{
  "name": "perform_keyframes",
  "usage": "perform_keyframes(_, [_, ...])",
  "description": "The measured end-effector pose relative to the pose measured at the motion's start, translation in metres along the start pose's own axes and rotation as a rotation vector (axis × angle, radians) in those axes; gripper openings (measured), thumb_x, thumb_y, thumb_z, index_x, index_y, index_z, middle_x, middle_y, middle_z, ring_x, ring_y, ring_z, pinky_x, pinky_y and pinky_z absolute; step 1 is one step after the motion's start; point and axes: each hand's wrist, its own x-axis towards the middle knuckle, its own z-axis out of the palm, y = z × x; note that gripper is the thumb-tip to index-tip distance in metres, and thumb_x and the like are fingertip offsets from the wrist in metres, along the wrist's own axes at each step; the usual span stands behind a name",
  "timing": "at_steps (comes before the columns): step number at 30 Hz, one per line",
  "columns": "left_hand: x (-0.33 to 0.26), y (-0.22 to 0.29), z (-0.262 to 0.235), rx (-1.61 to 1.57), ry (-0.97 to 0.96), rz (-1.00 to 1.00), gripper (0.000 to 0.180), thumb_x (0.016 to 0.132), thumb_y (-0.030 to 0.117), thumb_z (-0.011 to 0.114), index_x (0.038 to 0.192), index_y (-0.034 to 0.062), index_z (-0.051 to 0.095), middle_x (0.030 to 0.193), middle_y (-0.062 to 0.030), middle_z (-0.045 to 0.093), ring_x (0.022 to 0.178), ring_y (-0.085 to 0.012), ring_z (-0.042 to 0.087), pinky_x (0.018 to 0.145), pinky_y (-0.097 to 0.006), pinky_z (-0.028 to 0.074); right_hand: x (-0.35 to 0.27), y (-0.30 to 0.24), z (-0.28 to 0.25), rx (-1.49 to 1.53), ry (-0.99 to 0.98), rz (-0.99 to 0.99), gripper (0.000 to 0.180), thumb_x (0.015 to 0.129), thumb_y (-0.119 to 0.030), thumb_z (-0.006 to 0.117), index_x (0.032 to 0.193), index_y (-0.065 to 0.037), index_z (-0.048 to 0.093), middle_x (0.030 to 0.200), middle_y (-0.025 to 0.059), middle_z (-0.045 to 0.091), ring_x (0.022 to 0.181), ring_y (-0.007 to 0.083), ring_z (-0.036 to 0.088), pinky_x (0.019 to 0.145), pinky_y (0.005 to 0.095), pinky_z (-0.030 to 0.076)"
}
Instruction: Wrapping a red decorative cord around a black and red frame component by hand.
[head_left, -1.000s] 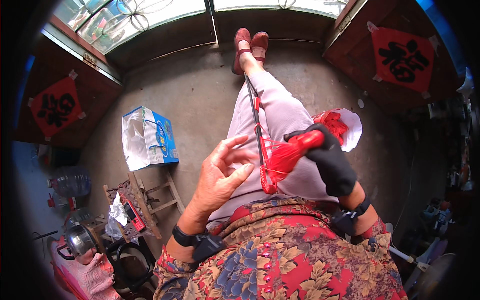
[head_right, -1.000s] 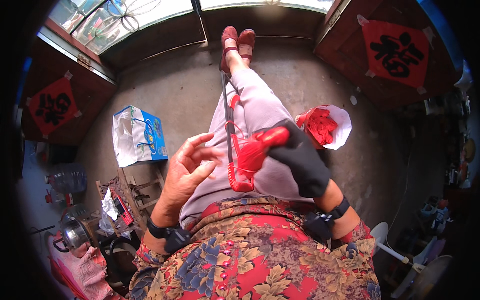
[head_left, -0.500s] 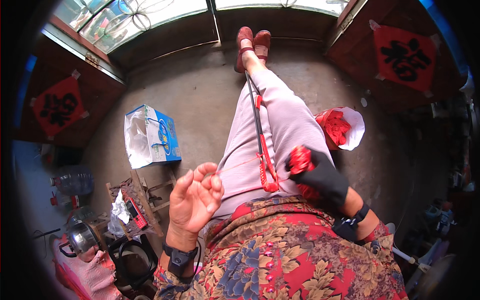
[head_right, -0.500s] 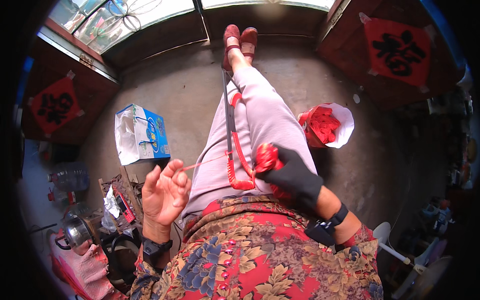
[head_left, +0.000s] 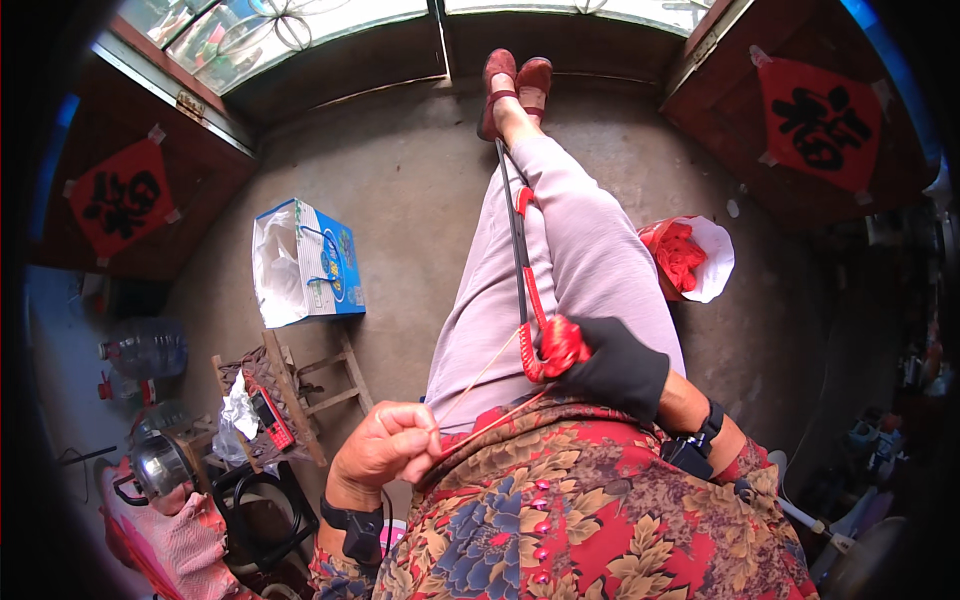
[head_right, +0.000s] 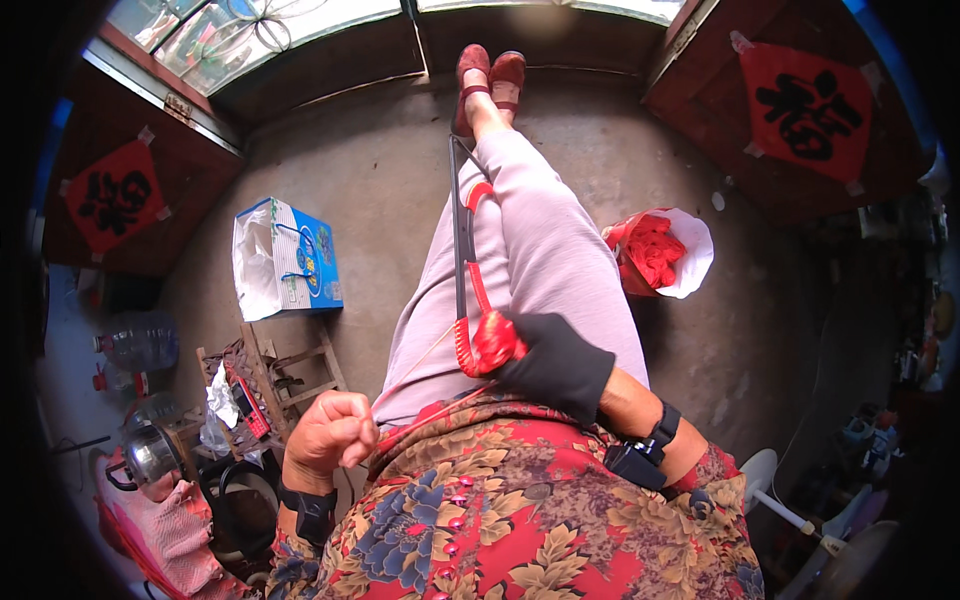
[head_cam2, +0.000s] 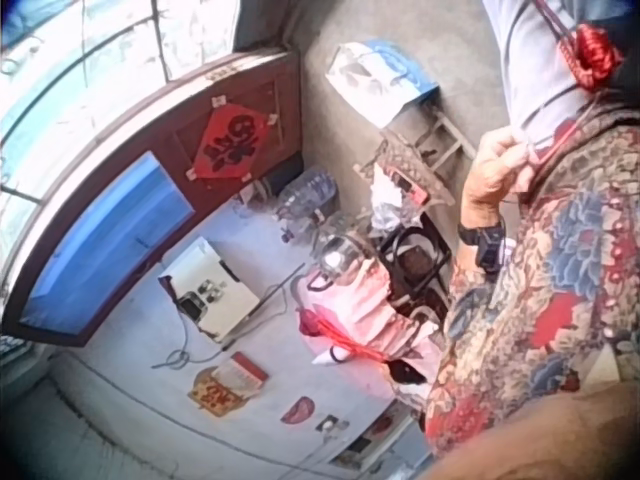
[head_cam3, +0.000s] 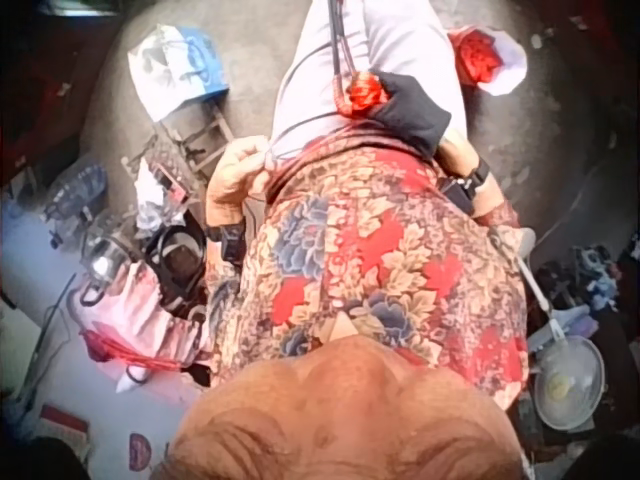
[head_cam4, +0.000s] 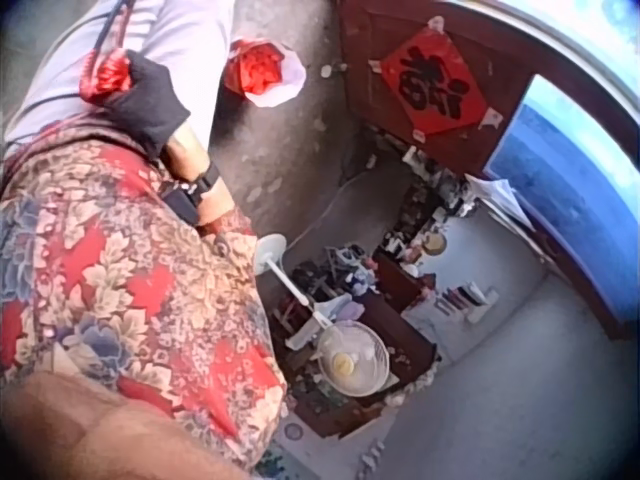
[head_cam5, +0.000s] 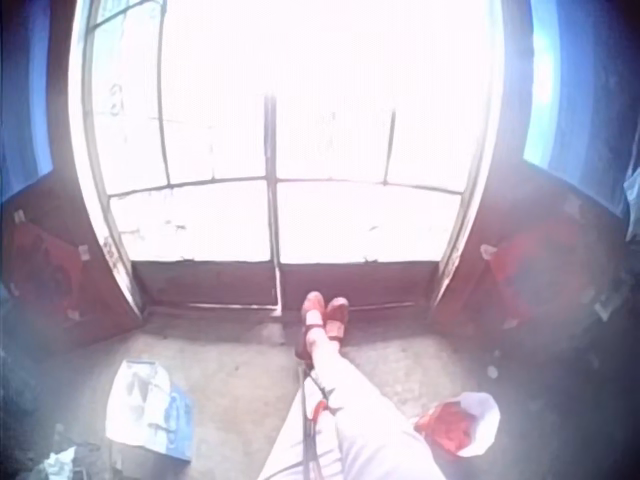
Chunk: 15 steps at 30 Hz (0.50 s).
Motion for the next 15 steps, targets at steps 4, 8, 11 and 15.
perform_keyframes(4, [0.044,0.015,0.010,-0.153,-0.167,0.347,0.024,0.095,0.020,0.060,0.099,-0.0037,0.062,0.149,-0.0315,0.028,0.132,-0.0487,0.040,0.074,-0.045,0.060,-0.002,-0.008,-0.036,-0.311,0.492,-0.179,0.049,0.080,-0.019,0.076,0.120,-0.002,0.055,0.097,0.0136,0.068,0.089,0.0222,0.068,0.080,0.0341,0.052])
perform_keyframes(8, [0.095,0.021,0.037,0.043,0.064,0.383,0.035,0.098,0.017,0.053,0.128,-0.0012,0.053,0.150,-0.0222,0.034,0.133,-0.0352,0.044,0.085,-0.038,0.057,-0.007,-0.009,-0.039,-0.410,0.311,-0.050,0.044,0.077,-0.018,0.074,0.116,-0.004,0.056,0.098,0.0180,0.065,0.092,0.0327,0.066,0.080,0.0393,0.051])
perform_keyframes(11, [0.115,0.005,0.027,0.327,0.142,0.215,0.038,0.099,0.009,0.049,0.135,-0.0019,0.047,0.131,-0.0150,0.054,0.105,-0.0194,0.062,0.079,-0.031,0.057,-0.005,-0.013,-0.027,-0.802,0.198,-0.157,0.036,0.074,-0.028,0.076,0.101,-0.007,0.064,0.089,0.0152,0.062,0.087,0.0344,0.062,0.075,0.0445,0.049])
perform_keyframes(15, [0.119,-0.007,0.030,0.378,0.209,0.074,0.046,0.095,0.006,0.056,0.138,-0.0045,0.042,0.122,-0.0145,0.060,0.090,-0.0169,0.067,0.061,-0.024,0.056,0.005,-0.011,-0.024,-0.847,0.071,-0.054,0.039,0.075,-0.026,0.076,0.106,-0.006,0.063,0.094,0.0162,0.064,0.089,0.0331,0.064,0.077,0.0422,0.051])
